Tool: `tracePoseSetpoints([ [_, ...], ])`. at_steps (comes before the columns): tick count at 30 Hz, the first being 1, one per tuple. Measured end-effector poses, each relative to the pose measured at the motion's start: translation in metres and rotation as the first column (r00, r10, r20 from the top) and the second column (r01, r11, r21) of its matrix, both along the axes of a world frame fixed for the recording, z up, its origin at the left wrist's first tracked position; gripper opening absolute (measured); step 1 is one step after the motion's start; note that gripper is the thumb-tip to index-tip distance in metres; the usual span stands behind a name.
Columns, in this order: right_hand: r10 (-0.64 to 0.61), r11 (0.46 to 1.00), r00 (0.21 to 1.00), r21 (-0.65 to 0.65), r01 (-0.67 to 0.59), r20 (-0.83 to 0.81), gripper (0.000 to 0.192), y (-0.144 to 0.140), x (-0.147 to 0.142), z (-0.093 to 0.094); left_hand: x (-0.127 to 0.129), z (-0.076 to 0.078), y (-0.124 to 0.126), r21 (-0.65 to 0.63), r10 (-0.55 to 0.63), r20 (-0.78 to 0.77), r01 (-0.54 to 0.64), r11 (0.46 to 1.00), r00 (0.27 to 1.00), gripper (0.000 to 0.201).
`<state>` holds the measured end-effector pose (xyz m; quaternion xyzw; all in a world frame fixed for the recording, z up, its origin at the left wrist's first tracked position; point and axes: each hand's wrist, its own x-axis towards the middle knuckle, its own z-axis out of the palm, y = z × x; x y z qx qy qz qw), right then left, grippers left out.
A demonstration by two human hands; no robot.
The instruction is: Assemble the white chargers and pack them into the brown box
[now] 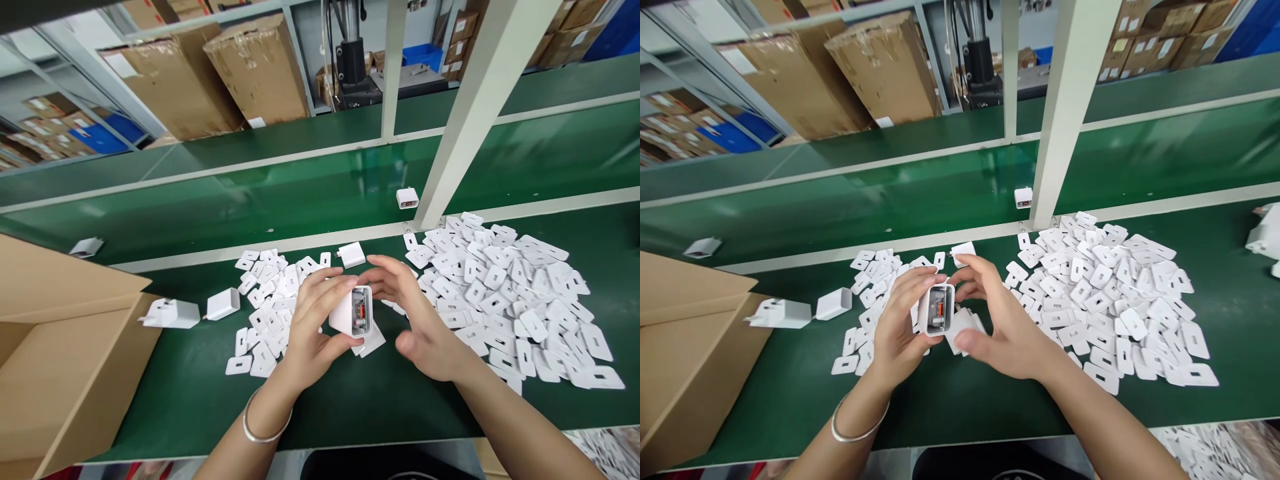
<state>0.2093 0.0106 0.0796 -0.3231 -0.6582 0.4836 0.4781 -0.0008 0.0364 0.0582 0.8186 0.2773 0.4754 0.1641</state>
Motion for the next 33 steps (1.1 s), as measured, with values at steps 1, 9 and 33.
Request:
tracePoseSetpoints([
  [1,0.037,0.996,0.999,-0.080,-0.039,-0.036,0.077,0.000,-0.001,0.000,0.001,-0.001,0.000,-0.021,-0.015,0.015,0.015,1.000,1.000,0.063],
  [9,0.036,0.960,0.954,-0.254,-0.115,-0.296,0.039,0.005,-0.012,-0.005,0.005,-0.009,-0.006,-0.061,0.088,-0.053,-0.091,0.994,0.995,0.066],
  [33,-0.186,0.974,0.982,-0.138,0.180,-0.032,0.037,0.007,-0.019,-0.014,0.012,-0.023,-0.008,-0.418,-0.089,0.165,0.151,0.896,0.982,0.055],
])
